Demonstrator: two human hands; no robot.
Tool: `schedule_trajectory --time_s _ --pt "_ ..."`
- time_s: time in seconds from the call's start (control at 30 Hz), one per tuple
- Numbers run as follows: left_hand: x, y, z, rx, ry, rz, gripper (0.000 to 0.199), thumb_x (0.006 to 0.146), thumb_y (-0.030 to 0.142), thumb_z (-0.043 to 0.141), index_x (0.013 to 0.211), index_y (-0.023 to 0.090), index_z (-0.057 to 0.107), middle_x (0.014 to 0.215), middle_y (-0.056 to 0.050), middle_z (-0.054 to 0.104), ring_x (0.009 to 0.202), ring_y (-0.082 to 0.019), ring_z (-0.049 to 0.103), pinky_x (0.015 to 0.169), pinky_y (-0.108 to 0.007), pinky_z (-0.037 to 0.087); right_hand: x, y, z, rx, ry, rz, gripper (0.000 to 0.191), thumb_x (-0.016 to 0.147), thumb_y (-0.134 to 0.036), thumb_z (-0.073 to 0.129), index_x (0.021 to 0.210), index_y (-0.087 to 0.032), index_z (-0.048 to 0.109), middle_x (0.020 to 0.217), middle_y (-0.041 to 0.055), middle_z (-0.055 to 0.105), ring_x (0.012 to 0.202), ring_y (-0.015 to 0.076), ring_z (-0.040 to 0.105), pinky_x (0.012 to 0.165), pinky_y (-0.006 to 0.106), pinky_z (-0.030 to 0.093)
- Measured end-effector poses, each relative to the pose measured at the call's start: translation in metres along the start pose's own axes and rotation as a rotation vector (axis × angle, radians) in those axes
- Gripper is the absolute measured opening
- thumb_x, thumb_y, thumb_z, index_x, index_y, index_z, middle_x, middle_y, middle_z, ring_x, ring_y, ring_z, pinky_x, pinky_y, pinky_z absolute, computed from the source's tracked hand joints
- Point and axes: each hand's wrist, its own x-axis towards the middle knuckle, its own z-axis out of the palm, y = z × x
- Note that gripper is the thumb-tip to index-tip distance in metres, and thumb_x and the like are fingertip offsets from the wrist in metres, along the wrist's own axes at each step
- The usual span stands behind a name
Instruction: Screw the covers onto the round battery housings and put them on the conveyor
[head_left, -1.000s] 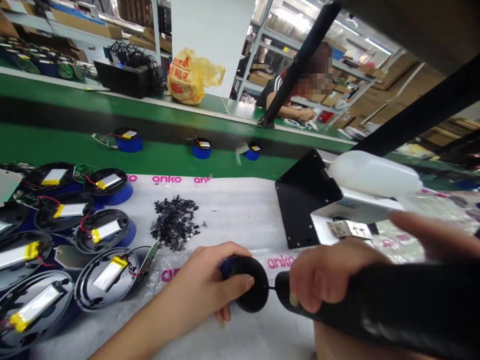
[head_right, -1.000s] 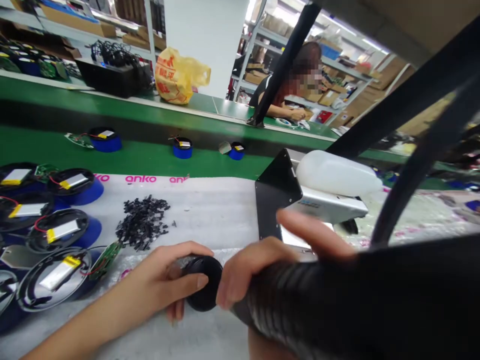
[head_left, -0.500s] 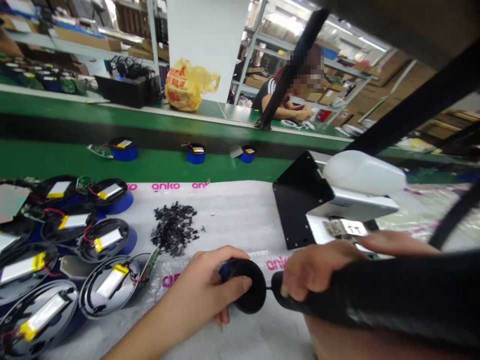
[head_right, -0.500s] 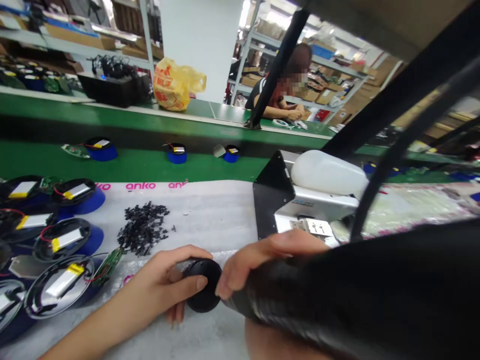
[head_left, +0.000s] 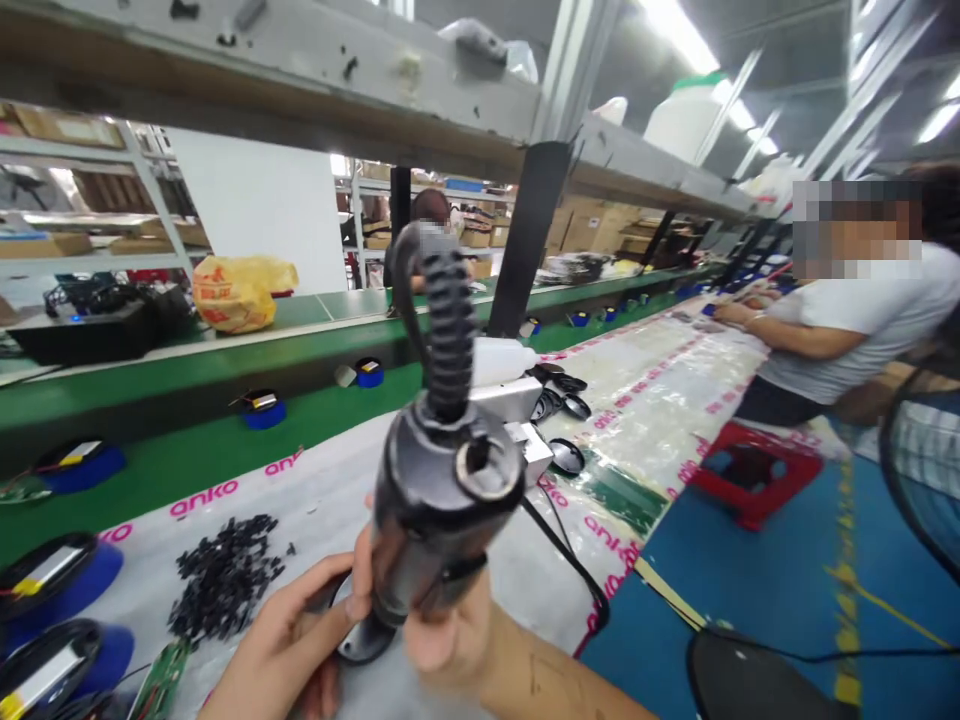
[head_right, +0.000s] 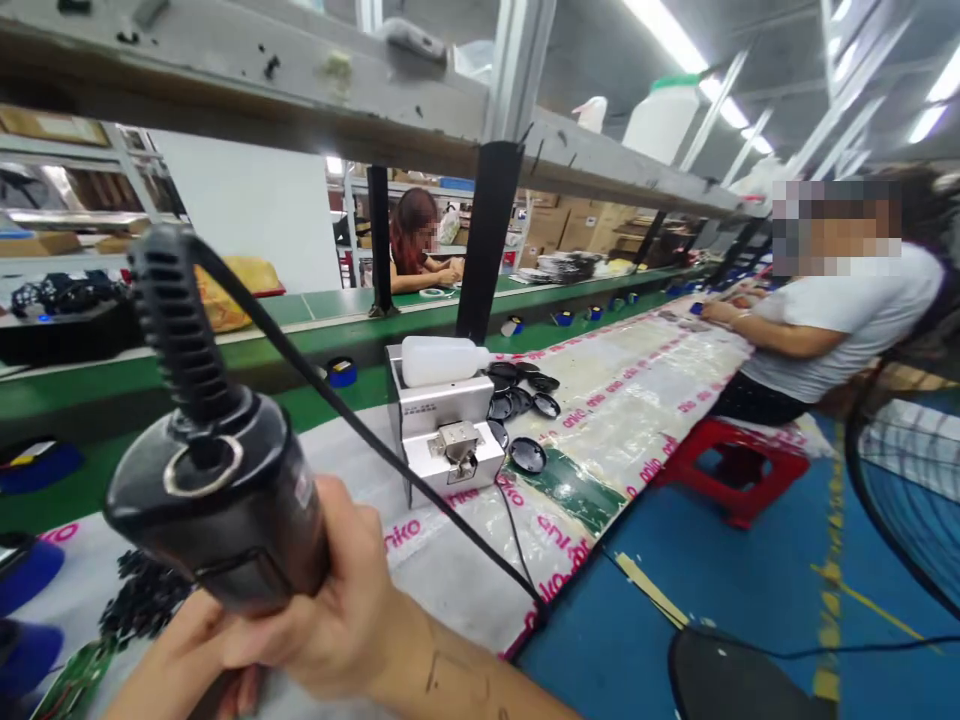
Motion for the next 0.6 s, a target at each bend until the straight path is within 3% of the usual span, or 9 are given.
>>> schedule_trajectory --time_s 0.07,0.13,0.2,0.27,0.33,0.43,0.5,0.6 --pt "-0.002 -0.002 0.001 0.080 0.040 0.013 0.063 0.072 0.068 0.073 0.111 0.019 0.070 0.033 0.003 0.056 0.025 -0.013 0.048 0.032 -0.018 0.040 0.002 -0.009 -0.003 0.089 0.049 -0.091 0.069 0.075 -0.089 0.046 0.102 -0.027 0.056 0.063 -0.0028 0.058 0.043 0.0149 0.052 0.040 0.029 0.048" --pt "-0.005 0.001 0.004 0.234 0.127 0.096 0.054 0.081 0.062 0.068 0.118 0.022 0.069 0.040 0.003 0.060 0.031 -0.014 0.052 0.035 -0.019 0.041 0.011 -0.019 -0.017 0.126 0.149 -0.183 0.062 0.084 -0.082 0.041 0.113 -0.028 0.052 0.064 -0.0050 0.056 0.042 0.0126 0.049 0.039 0.025 0.044" --pt "-0.009 0.005 0.007 0.413 0.250 0.269 0.039 0.086 0.053 0.066 0.114 0.026 0.074 0.067 -0.003 0.073 0.050 -0.018 0.064 0.047 -0.022 0.050 0.028 -0.028 -0.042 0.109 0.261 -0.285 0.056 0.088 -0.077 0.045 0.114 -0.028 0.051 0.064 -0.0062 0.055 0.043 0.0107 0.048 0.040 0.022 0.041" --pt "-0.011 0.007 0.008 0.526 0.340 0.424 0.030 0.087 0.047 0.066 0.110 0.030 0.077 0.100 -0.006 0.076 0.082 -0.024 0.072 0.070 -0.027 0.057 0.051 -0.032 -0.073 0.051 0.369 -0.370 0.044 0.089 -0.065 0.057 0.108 -0.027 0.052 0.064 -0.0069 0.057 0.048 0.0096 0.051 0.045 0.020 0.043" --pt "-0.011 0.004 0.007 0.535 0.290 0.459 0.035 0.084 0.046 0.070 0.115 0.032 0.076 0.120 -0.006 0.072 0.109 -0.031 0.068 0.093 -0.033 0.054 0.072 -0.029 -0.101 -0.007 0.427 -0.389 0.041 0.088 -0.062 0.062 0.103 -0.025 0.051 0.063 -0.0080 0.058 0.046 0.0086 0.051 0.043 0.018 0.042" --pt "-0.010 -0.006 0.004 0.446 0.147 0.371 0.067 0.068 0.044 0.084 0.132 0.034 0.066 0.138 -0.006 0.065 0.129 -0.038 0.055 0.110 -0.044 0.043 0.090 -0.020 -0.125 -0.061 0.441 -0.336 0.045 0.086 -0.066 0.062 0.097 -0.025 0.048 0.060 -0.0086 0.058 0.041 0.0085 0.050 0.037 0.017 0.038" --pt "-0.009 -0.010 0.002 0.413 0.108 0.292 0.082 0.062 0.039 0.086 0.139 0.034 0.058 0.139 -0.007 0.064 0.128 -0.039 0.055 0.111 -0.048 0.040 0.090 -0.019 -0.125 -0.074 0.428 -0.268 0.046 0.086 -0.067 0.061 0.097 -0.024 0.049 0.059 -0.0082 0.058 0.040 0.0091 0.051 0.035 0.018 0.038" --pt "-0.009 -0.006 0.003 0.432 0.033 0.224 0.076 0.059 0.031 0.086 0.131 0.032 0.062 0.127 -0.006 0.071 0.118 -0.036 0.062 0.107 -0.047 0.043 0.074 -0.028 -0.100 -0.048 0.372 -0.150 0.050 0.086 -0.072 0.056 0.100 -0.024 0.053 0.059 -0.0070 0.057 0.038 0.0104 0.052 0.033 0.019 0.039"
